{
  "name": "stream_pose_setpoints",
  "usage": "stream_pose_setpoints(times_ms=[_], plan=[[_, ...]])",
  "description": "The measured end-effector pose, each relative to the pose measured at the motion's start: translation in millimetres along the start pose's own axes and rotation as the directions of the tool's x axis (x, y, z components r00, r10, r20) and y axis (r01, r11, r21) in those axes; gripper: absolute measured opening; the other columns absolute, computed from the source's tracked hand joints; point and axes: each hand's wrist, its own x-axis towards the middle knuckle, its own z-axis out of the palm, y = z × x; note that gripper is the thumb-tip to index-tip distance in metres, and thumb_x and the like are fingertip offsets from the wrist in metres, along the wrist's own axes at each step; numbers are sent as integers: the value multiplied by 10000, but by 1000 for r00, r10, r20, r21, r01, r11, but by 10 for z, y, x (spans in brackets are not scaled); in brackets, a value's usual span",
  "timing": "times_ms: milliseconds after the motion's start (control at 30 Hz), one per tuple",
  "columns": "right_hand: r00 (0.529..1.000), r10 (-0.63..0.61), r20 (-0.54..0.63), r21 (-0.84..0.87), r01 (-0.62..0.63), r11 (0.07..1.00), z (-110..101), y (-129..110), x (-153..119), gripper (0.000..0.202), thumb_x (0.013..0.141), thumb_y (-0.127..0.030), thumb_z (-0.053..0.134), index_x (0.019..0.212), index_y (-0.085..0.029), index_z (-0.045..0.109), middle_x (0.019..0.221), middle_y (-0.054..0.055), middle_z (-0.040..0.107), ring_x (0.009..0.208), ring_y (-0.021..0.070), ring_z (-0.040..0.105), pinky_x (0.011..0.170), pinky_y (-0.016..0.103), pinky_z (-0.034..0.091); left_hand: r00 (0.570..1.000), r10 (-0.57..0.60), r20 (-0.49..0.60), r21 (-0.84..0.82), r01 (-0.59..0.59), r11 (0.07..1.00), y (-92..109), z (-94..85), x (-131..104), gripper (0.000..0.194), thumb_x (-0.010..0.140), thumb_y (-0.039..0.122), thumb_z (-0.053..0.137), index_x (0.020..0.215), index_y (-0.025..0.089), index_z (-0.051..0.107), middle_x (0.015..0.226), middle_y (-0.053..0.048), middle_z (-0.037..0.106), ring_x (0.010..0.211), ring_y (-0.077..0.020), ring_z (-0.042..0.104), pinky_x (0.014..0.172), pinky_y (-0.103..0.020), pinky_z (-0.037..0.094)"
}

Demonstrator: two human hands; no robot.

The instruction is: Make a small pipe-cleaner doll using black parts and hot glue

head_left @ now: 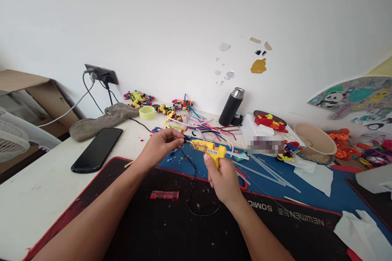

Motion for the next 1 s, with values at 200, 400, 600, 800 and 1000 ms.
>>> stream_pose_setpoints(times_ms=[200, 400, 600, 800, 1000], plan=[[1000, -1, 3, -18, 1, 1000, 5, -2, -3, 616, 1002, -702, 475, 571, -262, 453, 425, -9, 483, 412, 155, 469, 447, 290, 384, 1000, -2, -3, 2, 2, 1000, 26, 3, 2, 413, 734, 562, 842, 872, 191, 725, 771, -23, 719, 677, -171, 631, 644, -295, 508], [1000, -4, -10, -20, 4, 1000, -12, 1, 7, 611, 1004, -690, 481, 568, -262, 461, 420, -12, 476, 414, 156, 469, 464, 293, 395, 1000, -9, 4, -5, 9, 1000, 13, 0, 1, 391, 731, 534, 849, 862, 188, 721, 749, -11, 701, 663, -162, 611, 638, -290, 490], [1000, -15, -23, -14, 14, 1000, -10, 11, 8, 617, 1004, -691, 482, 563, -260, 464, 424, -6, 485, 412, 156, 473, 459, 292, 389, 999, -7, 36, 17, 6, 1000, 27, 15, -11, 383, 748, 535, 838, 859, 187, 723, 737, -16, 702, 655, -161, 605, 615, -285, 476], [1000, -15, -20, -24, 14, 1000, -14, -1, 3, 617, 1001, -701, 480, 566, -264, 464, 407, -8, 479, 409, 160, 476, 461, 291, 398, 999, -7, 42, 26, 6, 1000, 35, 19, -17, 389, 737, 549, 839, 858, 196, 727, 737, -18, 706, 649, -164, 609, 609, -287, 477], [999, -20, -25, -28, 20, 999, -17, -7, -2, 619, 1001, -704, 479, 566, -264, 461, 411, -6, 482, 414, 161, 483, 460, 290, 399, 1000, 9, 18, 23, -10, 1000, 12, 2, 0, 419, 723, 574, 845, 855, 194, 729, 739, -22, 708, 664, -175, 623, 621, -295, 504]])
